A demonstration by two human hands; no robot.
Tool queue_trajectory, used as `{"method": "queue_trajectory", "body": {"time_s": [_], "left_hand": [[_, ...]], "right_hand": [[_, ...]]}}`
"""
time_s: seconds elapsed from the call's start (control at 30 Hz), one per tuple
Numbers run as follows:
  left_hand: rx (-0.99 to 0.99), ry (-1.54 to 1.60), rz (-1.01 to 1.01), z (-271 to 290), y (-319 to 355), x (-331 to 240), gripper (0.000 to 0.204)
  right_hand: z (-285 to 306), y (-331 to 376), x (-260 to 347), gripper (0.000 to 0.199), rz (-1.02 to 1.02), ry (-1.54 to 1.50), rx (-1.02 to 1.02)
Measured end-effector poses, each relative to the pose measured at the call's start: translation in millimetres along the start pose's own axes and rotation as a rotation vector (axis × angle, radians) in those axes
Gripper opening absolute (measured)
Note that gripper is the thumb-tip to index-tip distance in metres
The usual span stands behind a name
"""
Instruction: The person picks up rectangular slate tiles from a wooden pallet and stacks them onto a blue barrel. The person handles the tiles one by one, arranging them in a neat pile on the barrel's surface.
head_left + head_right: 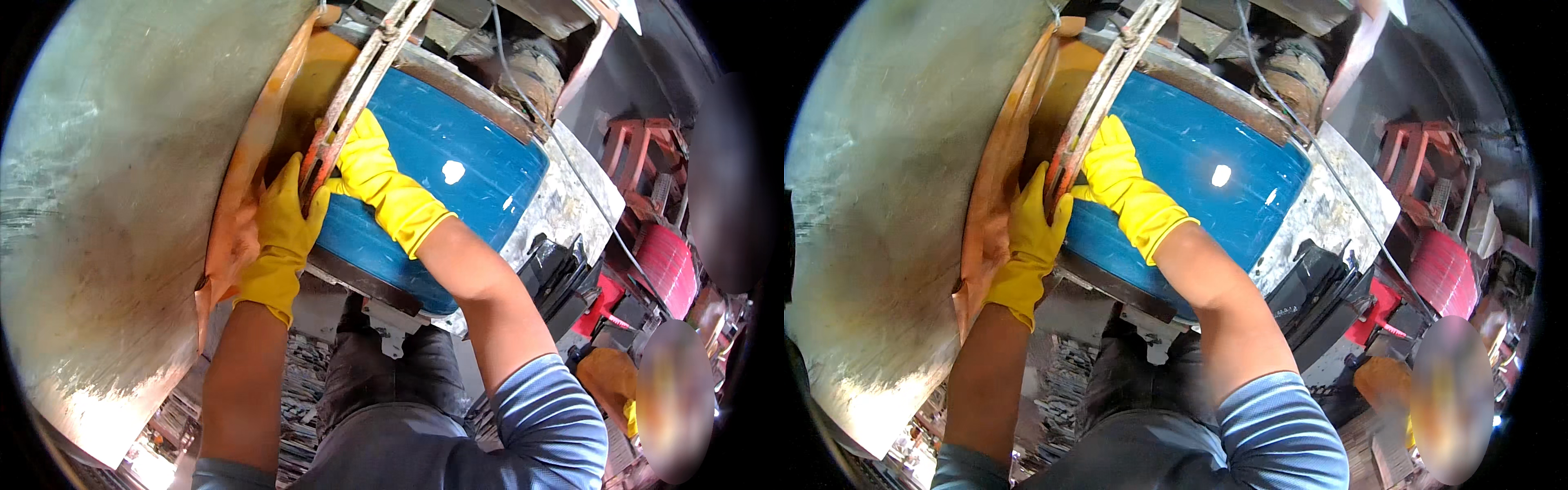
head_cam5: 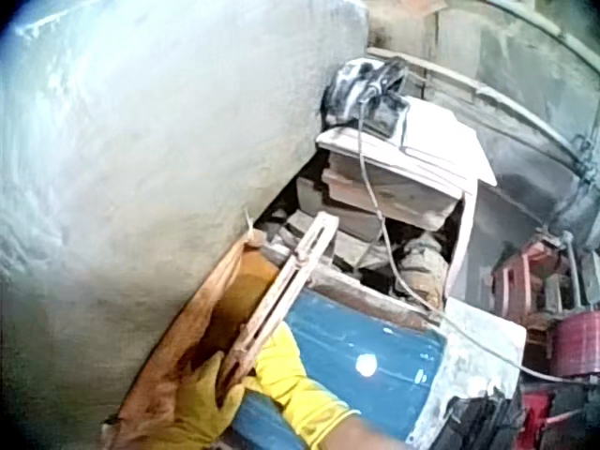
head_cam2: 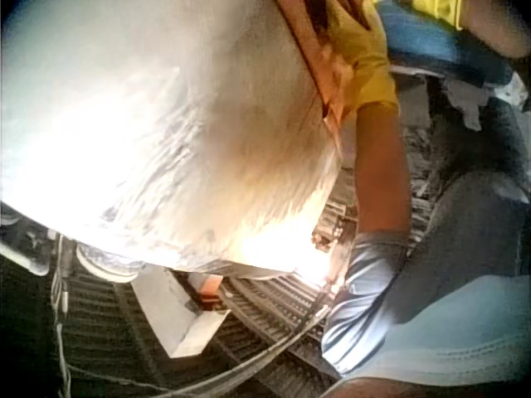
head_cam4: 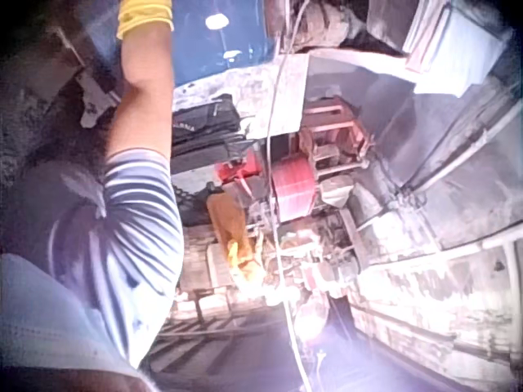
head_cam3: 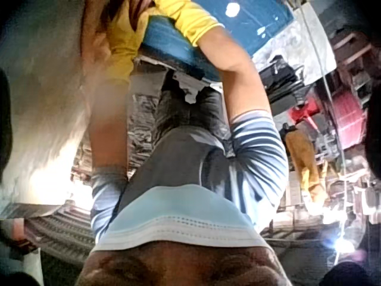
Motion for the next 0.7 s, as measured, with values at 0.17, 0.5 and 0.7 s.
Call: {"method": "queue_trajectory", "body": {"time_s": [0.17,0.5,0.7], "left_hand": [[0.033,0.012,0.043,2.1,-1.1,-2.1,0.066],[0.006,0.021,-0.003,0.5,-2.4,1.4,0.067],[0.011,-0.049,0.034,-2.0,-2.1,0.0,0.066]], "right_hand": [[-26.7,4.3,-6.8,0.112,-0.090,-0.393,-0.102],[78.6,87.8,16.0,0.104,-0.140,0.018,-0.051],[147.0,258.4,23.5,0.104,-0.353,0.077,-0.042]]}}
Point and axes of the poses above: each hand's wrist, its own y-axis away from the middle knuckle, its own z-axis out of the back of the hand, x = y × z, the point moved 1 cm from there along -y, towards the middle knuckle, and after that the axes turned 2 degrees about z, right-handed, at the moved point
